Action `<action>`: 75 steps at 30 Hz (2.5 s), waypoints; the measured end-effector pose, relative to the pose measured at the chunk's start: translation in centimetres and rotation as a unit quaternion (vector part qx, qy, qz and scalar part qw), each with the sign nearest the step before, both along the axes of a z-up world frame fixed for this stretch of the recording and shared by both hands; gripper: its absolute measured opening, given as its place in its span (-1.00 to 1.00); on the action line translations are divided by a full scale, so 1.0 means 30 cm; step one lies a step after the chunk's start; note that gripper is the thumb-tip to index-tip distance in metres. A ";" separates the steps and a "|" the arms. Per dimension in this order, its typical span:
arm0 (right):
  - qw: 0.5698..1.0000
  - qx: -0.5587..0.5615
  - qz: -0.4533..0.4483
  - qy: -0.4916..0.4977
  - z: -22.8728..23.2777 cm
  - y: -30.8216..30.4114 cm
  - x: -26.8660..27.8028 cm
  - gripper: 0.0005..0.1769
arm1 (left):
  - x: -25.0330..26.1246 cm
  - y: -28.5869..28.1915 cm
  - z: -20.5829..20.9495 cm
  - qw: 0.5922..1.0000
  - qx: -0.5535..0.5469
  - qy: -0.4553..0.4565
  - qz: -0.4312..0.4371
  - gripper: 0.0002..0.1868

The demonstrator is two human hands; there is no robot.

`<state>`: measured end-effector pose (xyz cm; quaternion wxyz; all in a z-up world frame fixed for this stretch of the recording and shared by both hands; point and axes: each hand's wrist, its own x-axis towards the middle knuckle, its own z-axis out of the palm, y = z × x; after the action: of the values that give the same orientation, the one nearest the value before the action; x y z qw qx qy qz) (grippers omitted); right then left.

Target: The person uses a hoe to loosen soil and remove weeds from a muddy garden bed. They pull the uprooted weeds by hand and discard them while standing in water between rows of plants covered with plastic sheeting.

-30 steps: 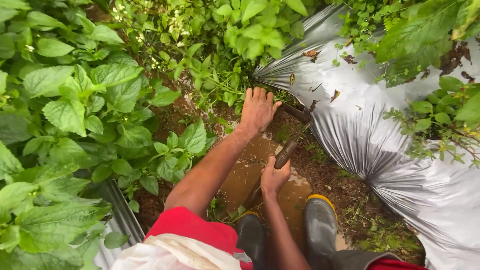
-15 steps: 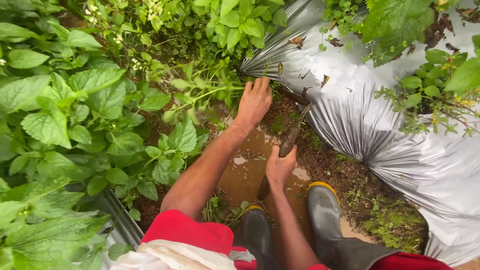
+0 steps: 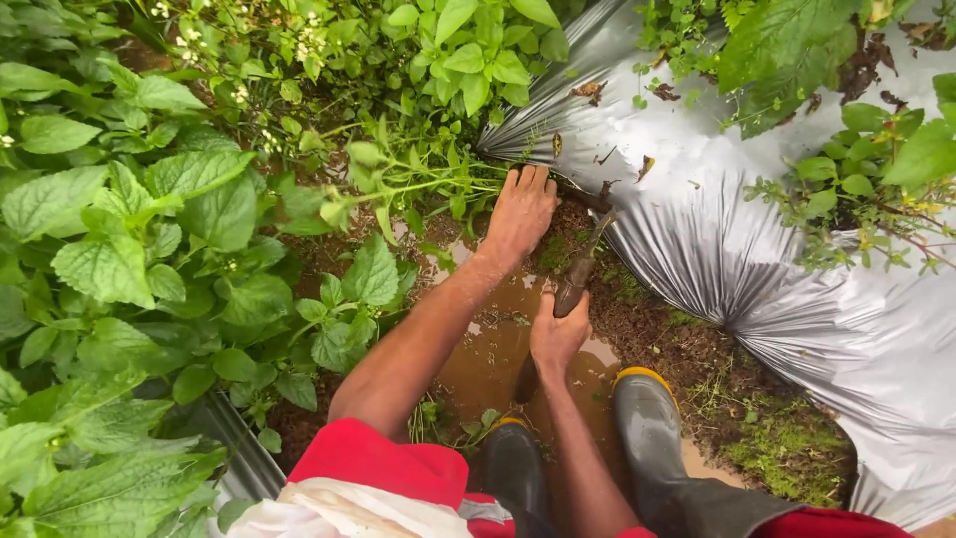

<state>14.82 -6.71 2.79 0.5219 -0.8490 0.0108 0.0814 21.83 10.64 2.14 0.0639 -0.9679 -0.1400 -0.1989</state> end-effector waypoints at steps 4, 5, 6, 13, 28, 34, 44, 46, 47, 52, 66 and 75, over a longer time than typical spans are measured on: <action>1.000 -0.011 -0.007 0.006 0.021 0.008 0.000 -0.76 | 0.033 0.009 -0.111 0.996 -0.074 0.027 0.042 -0.74; 1.000 -0.005 -0.012 0.007 0.034 0.007 0.003 -0.78 | 0.020 0.005 -0.082 0.993 -0.080 0.068 0.046 -0.76; 1.000 0.002 -0.017 0.008 0.047 0.010 0.007 -0.79 | 0.009 0.005 -0.051 0.989 -0.084 0.108 0.050 -0.77; 0.999 0.005 -0.026 0.022 0.012 0.007 0.014 -0.83 | 0.062 0.012 -0.204 0.980 -0.129 0.148 0.010 -0.77; 0.999 0.016 -0.027 0.016 -0.086 0.001 0.014 -0.83 | 0.043 -0.019 -0.054 0.950 -0.258 0.170 0.050 -0.75; 0.999 0.018 -0.027 0.002 -0.090 0.010 0.005 -0.92 | 0.016 -0.045 0.013 0.904 -0.383 0.173 0.076 -0.69; 1.000 0.018 -0.022 -0.003 -0.154 0.021 -0.008 -0.86 | 0.000 -0.044 0.042 0.853 -0.489 0.147 0.107 -0.69; 1.000 0.014 -0.018 -0.006 -0.166 0.019 -0.010 -0.86 | -0.008 -0.052 0.049 0.848 -0.497 0.149 0.113 -0.69; 1.000 0.021 -0.019 -0.003 -0.167 0.020 -0.009 -0.87 | -0.014 -0.056 0.053 0.845 -0.501 0.148 0.114 -0.69; 0.999 0.036 -0.017 -0.005 -0.186 0.007 -0.008 -0.88 | -0.020 -0.056 0.031 0.840 -0.510 0.142 0.122 -0.69; 0.996 0.083 0.004 0.015 0.006 0.000 -0.021 -0.93 | -0.043 -0.053 0.107 0.814 -0.555 0.067 0.157 -0.68; 0.996 0.069 -0.048 0.001 0.051 -0.020 -0.012 -0.84 | -0.049 -0.040 0.070 0.860 -0.491 0.102 0.100 -0.65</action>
<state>14.47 -7.30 4.31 0.5823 -0.8096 0.0464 0.0576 20.37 9.45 4.24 -0.3860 -0.8696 -0.3080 0.0027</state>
